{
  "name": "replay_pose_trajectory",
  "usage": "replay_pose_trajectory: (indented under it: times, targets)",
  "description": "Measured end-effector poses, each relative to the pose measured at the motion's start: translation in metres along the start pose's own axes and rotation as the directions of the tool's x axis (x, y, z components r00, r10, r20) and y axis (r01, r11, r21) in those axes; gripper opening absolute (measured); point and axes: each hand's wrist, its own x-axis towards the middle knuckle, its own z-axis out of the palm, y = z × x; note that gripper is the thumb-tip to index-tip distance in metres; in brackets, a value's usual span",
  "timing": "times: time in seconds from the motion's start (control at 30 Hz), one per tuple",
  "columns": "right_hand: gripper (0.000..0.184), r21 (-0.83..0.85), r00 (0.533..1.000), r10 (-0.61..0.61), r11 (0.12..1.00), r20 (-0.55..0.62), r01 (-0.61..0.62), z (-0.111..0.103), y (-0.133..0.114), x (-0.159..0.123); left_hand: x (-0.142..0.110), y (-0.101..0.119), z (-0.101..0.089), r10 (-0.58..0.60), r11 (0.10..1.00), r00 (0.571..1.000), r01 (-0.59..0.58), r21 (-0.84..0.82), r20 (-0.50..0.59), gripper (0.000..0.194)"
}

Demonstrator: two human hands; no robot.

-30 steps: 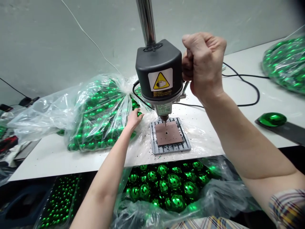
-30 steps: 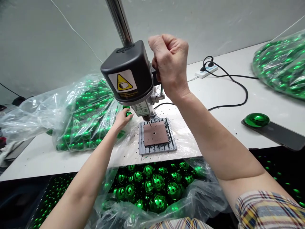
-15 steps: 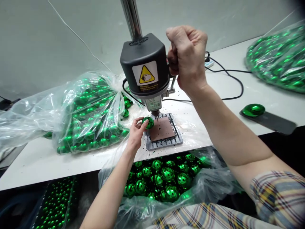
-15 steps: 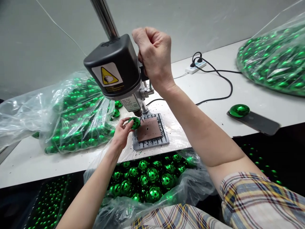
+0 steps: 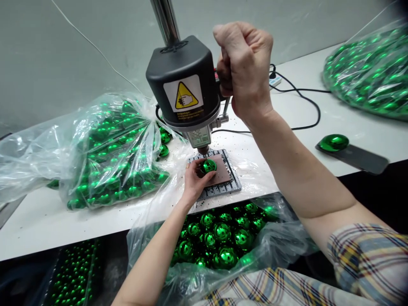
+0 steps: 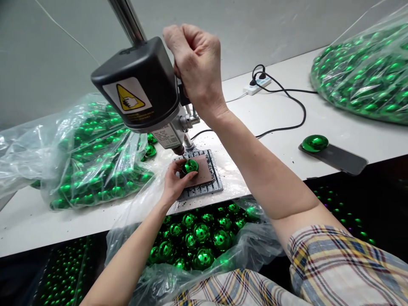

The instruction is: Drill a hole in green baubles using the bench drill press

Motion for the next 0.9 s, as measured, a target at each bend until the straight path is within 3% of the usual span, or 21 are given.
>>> replay_pose_trajectory:
  times: [0.27, 0.33, 0.5, 0.7, 0.9]
  targets:
    - [0.054, 0.045, 0.985, 0.135, 0.990, -0.103, -0.131, 0.009, -0.031, -0.011, -0.005, -0.001, 0.004, 0.036, 0.999, 0.999, -0.036, -0.005, -0.011, 0.049]
    - [0.054, 0.019, 0.990, 0.103, 0.995, -0.097, -0.102, 0.007, -0.036, -0.020, -0.004, -0.002, 0.004, 0.040, 0.999, 0.999, -0.040, 0.003, -0.005, 0.049]
    - [0.050, -0.097, 0.990, -0.124, 0.988, -0.068, 0.117, -0.006, -0.039, -0.055, -0.004, -0.006, 0.005, 0.037, 0.999, 0.999, -0.036, -0.011, 0.006, 0.051]
    - [0.059, -0.154, 0.982, -0.159, 0.978, -0.104, 0.142, -0.016, -0.035, -0.084, -0.004, -0.007, 0.006, 0.028, 0.999, 1.000, -0.028, -0.017, 0.007, 0.051]
    - [0.060, -0.155, 0.978, -0.198, 0.970, -0.059, 0.187, -0.025, -0.033, -0.102, -0.004, -0.005, 0.005, 0.039, 0.999, 0.999, -0.039, -0.009, 0.008, 0.052]
